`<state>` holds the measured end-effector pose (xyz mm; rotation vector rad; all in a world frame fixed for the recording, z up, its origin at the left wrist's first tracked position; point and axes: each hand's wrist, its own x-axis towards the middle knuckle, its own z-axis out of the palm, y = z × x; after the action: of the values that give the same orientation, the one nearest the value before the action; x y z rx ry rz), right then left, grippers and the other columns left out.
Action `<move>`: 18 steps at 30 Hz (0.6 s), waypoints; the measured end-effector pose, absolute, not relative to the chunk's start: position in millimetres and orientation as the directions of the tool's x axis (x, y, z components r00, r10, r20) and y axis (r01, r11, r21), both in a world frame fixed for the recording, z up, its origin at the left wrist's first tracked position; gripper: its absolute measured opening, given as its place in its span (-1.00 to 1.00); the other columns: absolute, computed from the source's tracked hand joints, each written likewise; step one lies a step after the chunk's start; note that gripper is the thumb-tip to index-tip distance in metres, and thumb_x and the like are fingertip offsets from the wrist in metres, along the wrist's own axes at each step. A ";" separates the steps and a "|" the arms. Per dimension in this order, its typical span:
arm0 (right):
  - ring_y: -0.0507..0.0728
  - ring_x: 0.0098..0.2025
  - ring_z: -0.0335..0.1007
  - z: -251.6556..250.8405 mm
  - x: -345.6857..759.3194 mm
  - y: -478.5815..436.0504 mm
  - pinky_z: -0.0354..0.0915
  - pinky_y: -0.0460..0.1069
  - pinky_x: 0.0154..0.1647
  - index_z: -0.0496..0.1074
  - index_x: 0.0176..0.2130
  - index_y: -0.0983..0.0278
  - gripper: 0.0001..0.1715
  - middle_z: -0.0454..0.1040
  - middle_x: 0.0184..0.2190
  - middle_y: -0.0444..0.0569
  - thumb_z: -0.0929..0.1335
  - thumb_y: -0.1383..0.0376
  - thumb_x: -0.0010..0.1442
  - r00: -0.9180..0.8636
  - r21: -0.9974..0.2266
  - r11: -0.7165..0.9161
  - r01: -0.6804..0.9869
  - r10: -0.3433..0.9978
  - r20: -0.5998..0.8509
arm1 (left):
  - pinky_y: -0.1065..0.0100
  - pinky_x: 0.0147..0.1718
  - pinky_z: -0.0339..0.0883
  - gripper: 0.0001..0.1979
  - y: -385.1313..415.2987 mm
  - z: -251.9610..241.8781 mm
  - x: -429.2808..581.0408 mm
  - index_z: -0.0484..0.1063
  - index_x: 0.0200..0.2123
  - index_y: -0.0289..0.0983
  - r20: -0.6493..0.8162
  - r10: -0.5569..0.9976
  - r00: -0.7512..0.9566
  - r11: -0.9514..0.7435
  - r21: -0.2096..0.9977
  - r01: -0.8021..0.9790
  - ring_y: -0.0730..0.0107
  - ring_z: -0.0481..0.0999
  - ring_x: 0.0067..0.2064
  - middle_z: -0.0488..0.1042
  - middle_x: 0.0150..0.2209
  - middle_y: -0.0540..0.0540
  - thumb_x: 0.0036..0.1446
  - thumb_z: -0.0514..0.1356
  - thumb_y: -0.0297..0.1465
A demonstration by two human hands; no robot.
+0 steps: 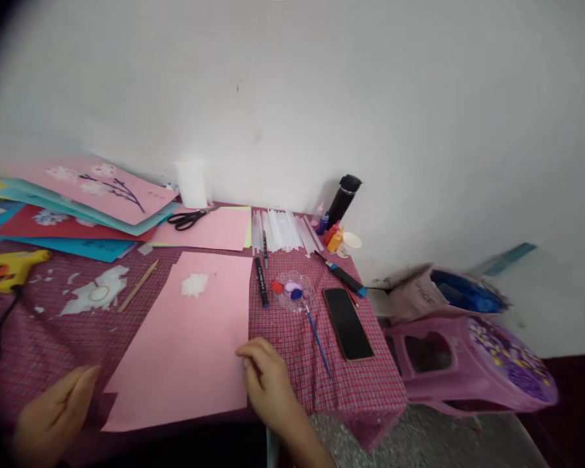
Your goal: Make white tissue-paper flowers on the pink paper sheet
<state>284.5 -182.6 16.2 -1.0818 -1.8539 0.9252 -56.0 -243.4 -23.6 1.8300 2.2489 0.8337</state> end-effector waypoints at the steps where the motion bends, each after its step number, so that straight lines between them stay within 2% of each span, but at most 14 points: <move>1: 0.08 -0.16 0.40 15.6 294.2 -182.8 0.32 -0.03 -0.12 0.42 -0.17 0.21 -0.71 0.46 -0.24 -0.03 0.20 0.46 0.23 -0.297 -0.863 0.362 0.353 0.918 0.263 | 0.38 -0.52 0.32 -0.64 -243.3 -24.4 -55.4 0.30 -0.55 -0.20 0.233 0.940 -0.247 0.109 0.483 0.869 0.35 0.45 -0.52 0.36 -0.61 0.02 0.22 -0.06 -0.20; 3: 0.10 -0.15 0.41 12.4 317.5 -181.5 0.32 -0.01 -0.12 0.42 -0.17 0.20 -0.73 0.48 -0.23 -0.02 0.20 0.42 0.24 -0.178 -0.836 0.325 0.443 0.945 0.274 | 0.34 -0.45 0.36 -0.68 -236.3 -27.3 -58.9 0.30 -0.49 -0.20 0.234 0.951 -0.202 0.075 0.458 0.886 0.32 0.47 -0.48 0.38 -0.57 0.01 0.23 -0.05 -0.22; 5: 0.13 -0.17 0.43 7.1 344.3 -179.4 0.33 0.01 -0.14 0.42 -0.19 0.20 -0.77 0.49 -0.24 0.00 0.20 0.37 0.25 0.015 -0.772 0.243 0.587 0.950 0.311 | 0.29 -0.31 0.40 -0.75 -222.8 -31.4 -67.3 0.34 -0.36 -0.20 0.264 0.950 -0.165 0.024 0.467 0.884 0.28 0.51 -0.36 0.46 -0.44 -0.03 0.24 -0.04 -0.24; 7: 0.18 -0.18 0.43 0.7 370.3 -178.3 0.33 0.05 -0.16 0.41 -0.20 0.23 -0.80 0.49 -0.25 0.04 0.22 0.29 0.25 0.189 -0.688 0.102 0.719 0.923 0.334 | 0.25 -0.17 0.40 -0.79 -206.8 -35.0 -76.3 0.35 -0.23 -0.20 0.288 0.952 -0.103 -0.049 0.475 0.878 0.25 0.52 -0.22 0.52 -0.29 -0.08 0.24 -0.02 -0.26; 9: 0.21 -0.21 0.43 -5.5 389.8 -178.0 0.33 0.08 -0.19 0.40 -0.18 0.26 -0.77 0.47 -0.25 0.06 0.23 0.23 0.24 0.272 -0.599 -0.037 0.800 0.912 0.306 | 0.22 -0.10 0.39 -0.77 -193.5 -36.7 -81.2 0.38 -0.18 -0.19 0.327 0.945 -0.012 -0.143 0.446 0.883 0.22 0.51 -0.14 0.53 -0.21 -0.10 0.23 -0.01 -0.26; 12: 0.23 -0.18 0.43 -12.9 401.5 -175.1 0.32 0.11 -0.13 0.38 -0.13 0.29 -0.70 0.46 -0.21 0.09 0.25 0.18 0.21 0.266 -0.470 -0.130 0.873 0.935 0.235 | 0.20 -0.09 0.40 -0.74 -183.6 -34.2 -78.6 0.46 -0.21 -0.18 0.350 0.931 0.101 -0.246 0.400 0.883 0.20 0.51 -0.12 0.55 -0.19 -0.09 0.20 0.03 -0.21; 14: 0.23 -0.17 0.43 -16.0 400.6 -170.6 0.32 0.11 -0.13 0.39 -0.14 0.29 -0.69 0.46 -0.20 0.09 0.24 0.16 0.21 0.236 -0.400 -0.144 0.905 0.953 0.191 | 0.21 -0.11 0.41 -0.72 -182.0 -29.7 -73.6 0.50 -0.26 -0.18 0.345 0.933 0.101 -0.243 0.399 0.884 0.21 0.52 -0.15 0.55 -0.21 -0.10 0.19 0.06 -0.19; 18: 0.21 -0.28 0.45 -17.4 395.7 -160.8 0.31 0.08 -0.24 0.40 -0.27 0.26 -0.73 0.46 -0.28 0.05 0.21 0.17 0.22 0.228 -0.302 -0.183 0.936 0.966 0.120 | 0.23 -0.15 0.42 -0.68 -181.9 -20.6 -65.9 0.52 -0.31 -0.20 0.338 0.939 0.059 -0.206 0.420 0.884 0.23 0.52 -0.17 0.55 -0.23 -0.13 0.22 0.03 -0.18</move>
<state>395.7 -160.8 -17.4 -2.1959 -1.7725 0.1396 -65.9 -181.9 -20.6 2.2100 1.9119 0.8416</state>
